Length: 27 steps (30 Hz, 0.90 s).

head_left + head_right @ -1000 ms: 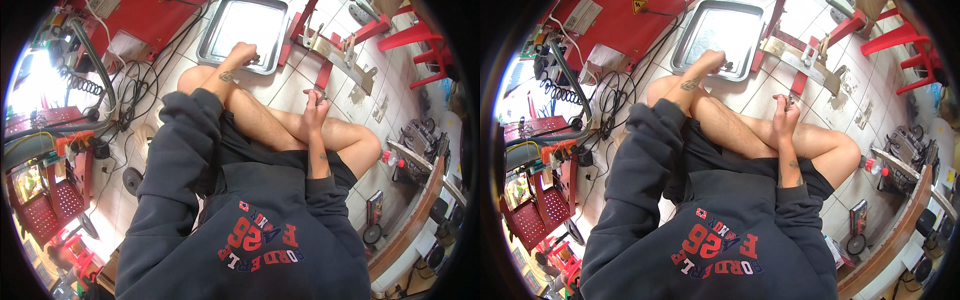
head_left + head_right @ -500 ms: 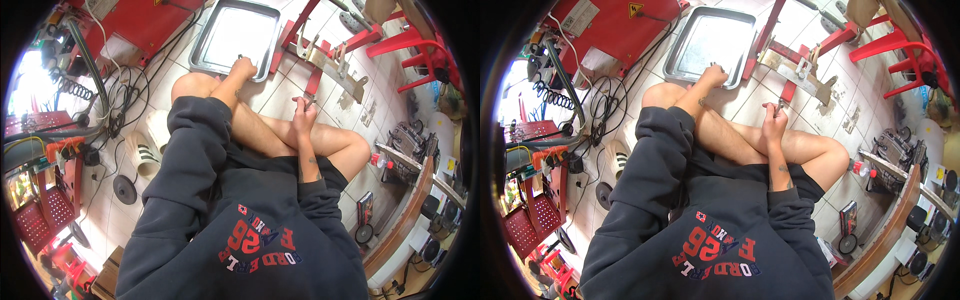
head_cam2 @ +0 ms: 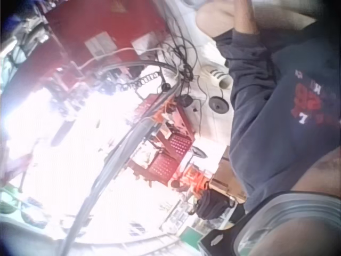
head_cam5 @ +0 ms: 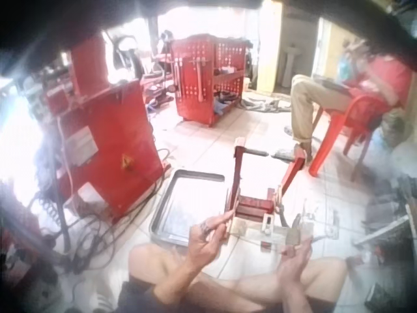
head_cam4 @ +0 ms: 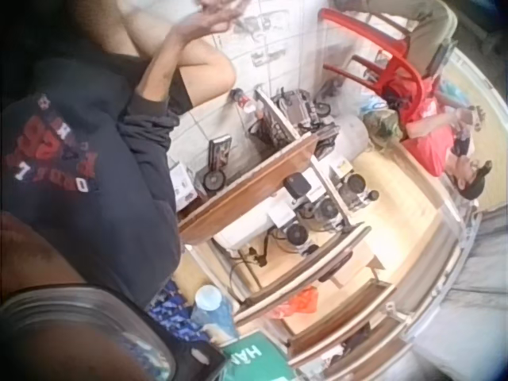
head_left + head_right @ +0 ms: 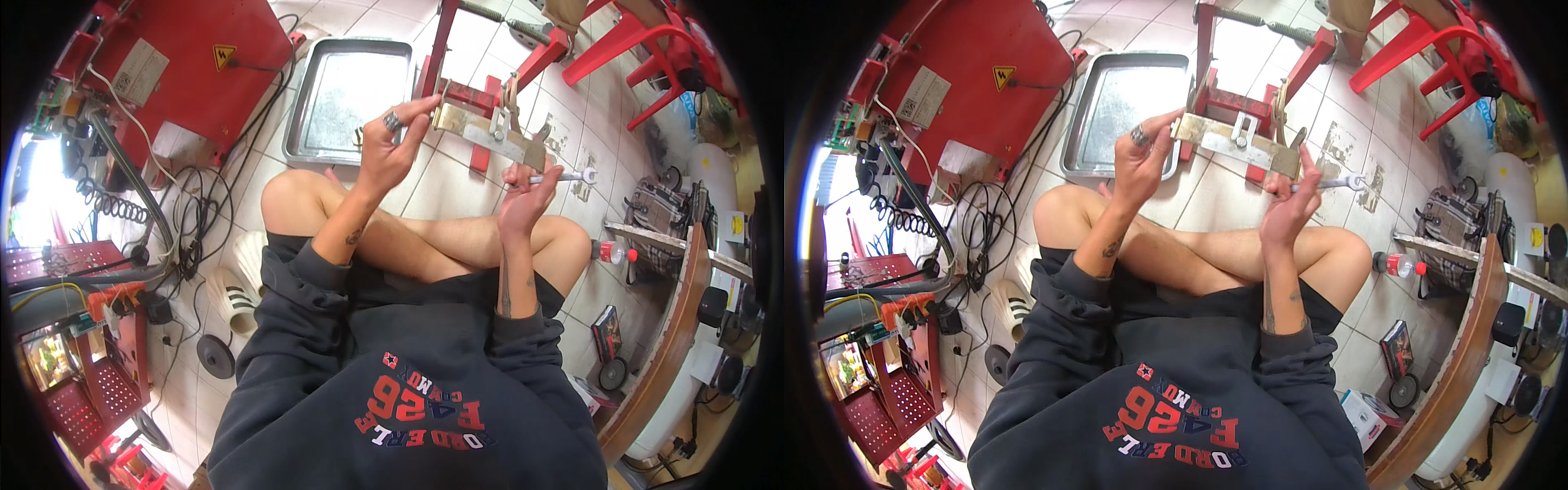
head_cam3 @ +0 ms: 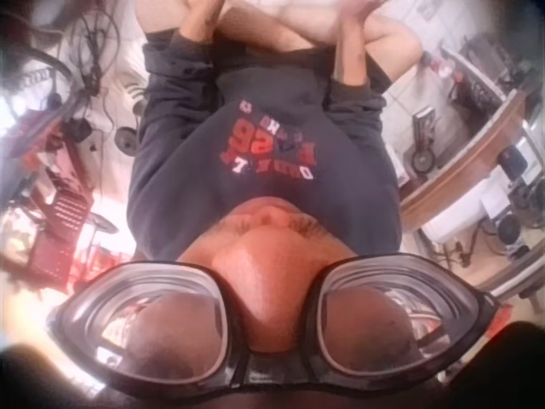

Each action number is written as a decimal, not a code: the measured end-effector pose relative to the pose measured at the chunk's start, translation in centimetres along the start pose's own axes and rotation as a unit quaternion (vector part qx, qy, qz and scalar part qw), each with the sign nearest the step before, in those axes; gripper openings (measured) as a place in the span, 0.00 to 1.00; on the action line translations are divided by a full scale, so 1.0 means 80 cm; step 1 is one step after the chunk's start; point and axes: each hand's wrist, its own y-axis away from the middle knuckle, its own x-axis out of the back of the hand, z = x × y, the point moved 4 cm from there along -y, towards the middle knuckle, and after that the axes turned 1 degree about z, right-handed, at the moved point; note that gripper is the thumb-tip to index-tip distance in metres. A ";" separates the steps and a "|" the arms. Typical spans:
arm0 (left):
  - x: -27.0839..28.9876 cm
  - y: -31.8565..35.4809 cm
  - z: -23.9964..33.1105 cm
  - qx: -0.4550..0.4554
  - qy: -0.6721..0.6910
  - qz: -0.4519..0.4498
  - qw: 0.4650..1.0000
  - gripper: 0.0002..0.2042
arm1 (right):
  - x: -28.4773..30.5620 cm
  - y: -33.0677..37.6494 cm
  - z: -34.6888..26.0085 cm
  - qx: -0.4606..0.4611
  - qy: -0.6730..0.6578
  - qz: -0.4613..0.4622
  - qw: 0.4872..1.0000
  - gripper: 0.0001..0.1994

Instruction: The person sits on the floor and uses a wrench to tighten bolts on a metal bracket assembly. They manipulate the bracket and bolts, occasionally picking up and placing down the wrench to adjust the fasteners.

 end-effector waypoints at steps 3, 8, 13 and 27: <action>-0.009 0.003 -0.002 -0.022 -0.003 -0.005 1.000 0.14 | -0.011 0.006 0.000 -0.010 -0.019 -0.016 1.000 0.30; -0.031 0.012 0.020 -0.052 -0.023 -0.019 0.998 0.16 | 0.014 -0.010 -0.020 0.010 -0.004 0.022 1.000 0.26; -0.033 0.020 0.028 -0.102 -0.094 -0.043 0.989 0.13 | 0.046 -0.019 -0.018 0.032 0.071 0.126 0.989 0.27; 0.026 -0.049 0.378 -0.346 0.170 -0.043 0.922 0.05 | -0.052 0.095 -0.082 -0.127 0.343 -0.466 0.806 0.04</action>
